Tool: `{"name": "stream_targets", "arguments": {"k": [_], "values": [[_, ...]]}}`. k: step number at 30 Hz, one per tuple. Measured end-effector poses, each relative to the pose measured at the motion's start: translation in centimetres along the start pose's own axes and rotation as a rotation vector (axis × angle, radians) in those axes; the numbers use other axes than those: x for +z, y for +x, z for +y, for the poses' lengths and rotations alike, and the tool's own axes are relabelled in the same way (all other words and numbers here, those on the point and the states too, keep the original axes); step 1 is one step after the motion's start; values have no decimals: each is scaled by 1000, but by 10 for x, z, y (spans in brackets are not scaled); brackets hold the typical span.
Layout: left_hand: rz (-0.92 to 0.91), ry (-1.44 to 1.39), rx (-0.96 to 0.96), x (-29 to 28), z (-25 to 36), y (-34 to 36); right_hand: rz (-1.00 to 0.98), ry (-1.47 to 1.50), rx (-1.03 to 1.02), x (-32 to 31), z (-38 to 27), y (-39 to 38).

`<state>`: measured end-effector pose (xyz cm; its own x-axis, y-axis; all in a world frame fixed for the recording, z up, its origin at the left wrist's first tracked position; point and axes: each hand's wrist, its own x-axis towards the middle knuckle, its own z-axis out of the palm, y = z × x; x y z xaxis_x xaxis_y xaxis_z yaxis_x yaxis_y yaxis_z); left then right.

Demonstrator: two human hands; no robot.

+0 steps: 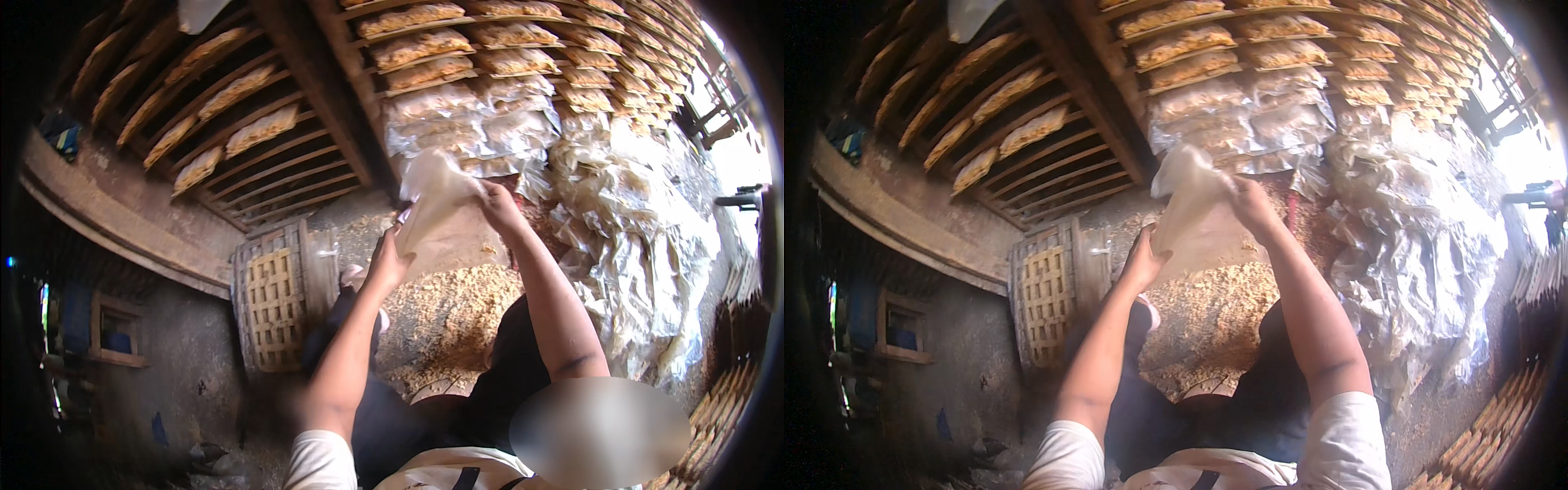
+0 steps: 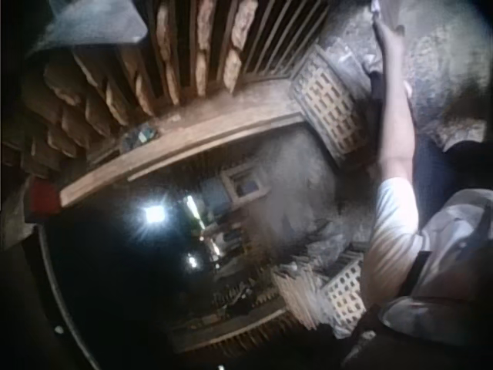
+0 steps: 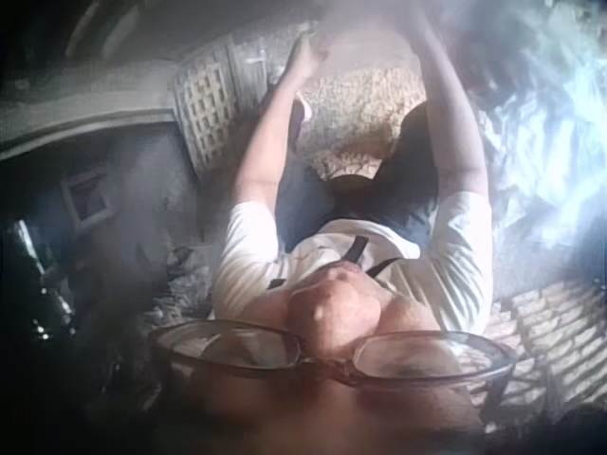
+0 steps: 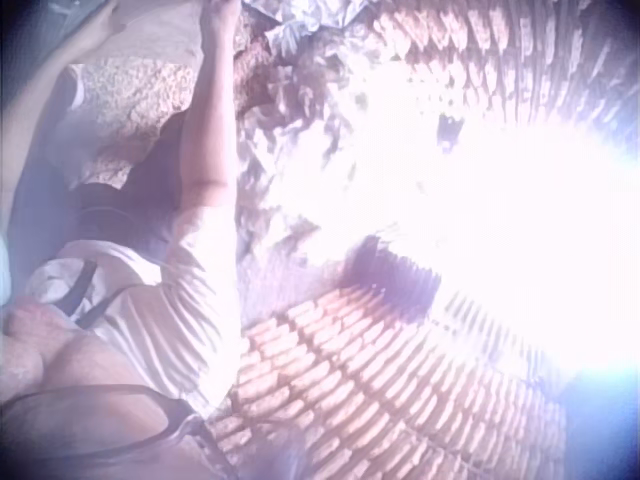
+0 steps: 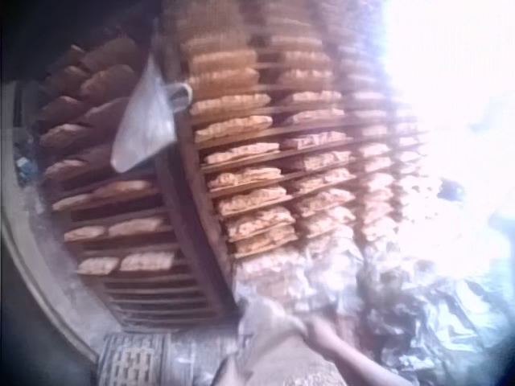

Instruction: The person sits on the floor and repairs a wooden lattice tray by hand, picking at loose slats and tapping them into place. They handle multiple trays, setting some aside and continuing to adjust the lattice structure.

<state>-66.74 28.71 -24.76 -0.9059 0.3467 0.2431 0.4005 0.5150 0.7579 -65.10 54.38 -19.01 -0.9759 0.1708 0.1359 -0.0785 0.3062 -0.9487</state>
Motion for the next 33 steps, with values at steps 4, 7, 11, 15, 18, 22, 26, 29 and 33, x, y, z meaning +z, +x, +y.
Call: {"name": "stream_targets", "arguments": {"k": [4,7,11,15,18,22,26,29,33], "values": [[110,-75,85,-5,53,-4,-320,-245,35,-1,-13,-11],[159,148,163,-34,78,2,-506,-412,5,0,-36,-26],[-25,266,347,-55,55,18,-516,-398,39,2,-7,-27],[-62,73,-63,-62,45,11,-454,-622,-80,10,-15,-23],[-115,-354,-310,-62,40,11,-383,-667,-156,-1,-2,-16],[-125,-250,-501,-66,18,11,-221,-675,-230,0,-1,-14],[437,368,145,-55,38,9,-225,-737,-244,1,-8,-15],[30,69,441,-49,75,4,-334,-578,-200,8,-13,-17],[-407,376,139,-31,75,6,-331,-555,-454,18,-12,-16]]}}
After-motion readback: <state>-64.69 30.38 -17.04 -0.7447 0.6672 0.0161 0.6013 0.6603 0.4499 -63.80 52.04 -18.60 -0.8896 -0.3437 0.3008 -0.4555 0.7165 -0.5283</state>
